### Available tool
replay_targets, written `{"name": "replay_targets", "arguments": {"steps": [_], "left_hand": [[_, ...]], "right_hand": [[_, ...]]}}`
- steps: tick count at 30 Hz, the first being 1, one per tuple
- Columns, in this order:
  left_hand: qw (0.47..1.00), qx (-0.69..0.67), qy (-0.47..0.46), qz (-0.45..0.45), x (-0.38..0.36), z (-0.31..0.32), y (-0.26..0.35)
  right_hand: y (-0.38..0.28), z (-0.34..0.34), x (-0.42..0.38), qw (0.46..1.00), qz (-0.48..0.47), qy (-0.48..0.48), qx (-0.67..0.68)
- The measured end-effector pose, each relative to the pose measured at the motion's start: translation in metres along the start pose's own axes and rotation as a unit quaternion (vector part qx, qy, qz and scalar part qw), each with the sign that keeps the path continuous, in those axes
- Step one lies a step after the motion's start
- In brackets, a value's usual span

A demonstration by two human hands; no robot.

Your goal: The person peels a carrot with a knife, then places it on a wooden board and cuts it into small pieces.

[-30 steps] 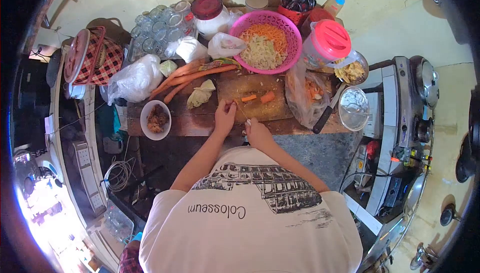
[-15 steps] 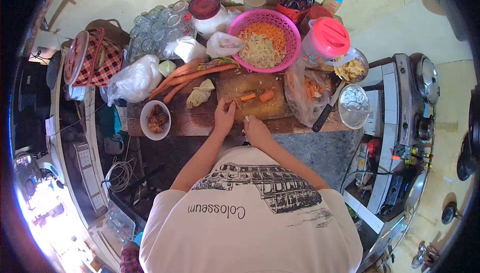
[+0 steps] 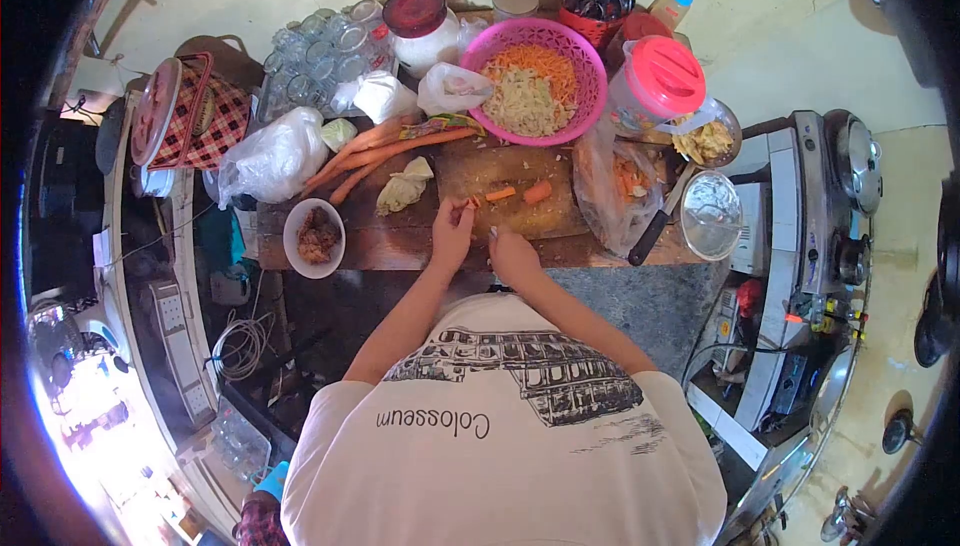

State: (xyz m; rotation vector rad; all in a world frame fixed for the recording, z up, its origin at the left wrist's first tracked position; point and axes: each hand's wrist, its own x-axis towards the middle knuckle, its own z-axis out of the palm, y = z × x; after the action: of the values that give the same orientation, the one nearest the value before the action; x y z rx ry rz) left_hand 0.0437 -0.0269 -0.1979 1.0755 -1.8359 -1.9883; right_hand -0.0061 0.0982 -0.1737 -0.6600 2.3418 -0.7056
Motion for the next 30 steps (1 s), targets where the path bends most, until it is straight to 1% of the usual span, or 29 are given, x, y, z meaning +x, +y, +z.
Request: {"name": "replay_targets", "arguments": {"steps": [4, 8, 11, 14, 17, 19, 23, 26, 29, 30], "left_hand": [[1.0, 0.004, 0.001, 0.0, 0.0, 0.0, 0.0], [1.0, -0.021, -0.015, 0.003, 0.001, 0.0, -0.004], [1.0, -0.005, 0.007, 0.009, 0.002, 0.001, -0.006], [1.0, -0.013, 0.007, -0.003, 0.002, 0.001, -0.007], [1.0, -0.009, -0.003, -0.002, 0.002, -0.001, -0.006], [0.999, -0.029, -0.012, -0.006, 0.003, 0.0, -0.008], [0.999, -0.042, -0.021, -0.001, 0.002, 0.0, -0.003], [0.999, -0.042, -0.025, -0.024, 0.001, -0.001, -0.002], [0.998, -0.002, -0.017, 0.059, 0.012, -0.003, -0.025], [0.999, -0.002, -0.017, 0.045, 0.011, -0.004, -0.024]], "right_hand": [[0.002, 0.003, 0.003, 1.0, 0.022, -0.013, -0.014], [0.007, 0.005, 0.005, 1.0, 0.021, -0.013, -0.015], [0.011, 0.006, 0.007, 1.0, 0.015, -0.015, -0.017], [0.021, 0.011, 0.009, 0.999, 0.012, -0.027, -0.02], [0.019, -0.001, -0.002, 0.999, 0.012, -0.039, -0.013], [0.023, -0.005, -0.008, 0.999, 0.021, -0.034, -0.006], [0.027, -0.014, -0.015, 0.998, 0.026, -0.053, -0.01], [0.016, -0.027, -0.025, 0.999, 0.018, -0.042, 0.021], [0.001, -0.034, -0.034, 0.999, 0.019, -0.02, 0.045], [0.001, -0.033, -0.036, 0.999, 0.015, -0.018, 0.048]]}}
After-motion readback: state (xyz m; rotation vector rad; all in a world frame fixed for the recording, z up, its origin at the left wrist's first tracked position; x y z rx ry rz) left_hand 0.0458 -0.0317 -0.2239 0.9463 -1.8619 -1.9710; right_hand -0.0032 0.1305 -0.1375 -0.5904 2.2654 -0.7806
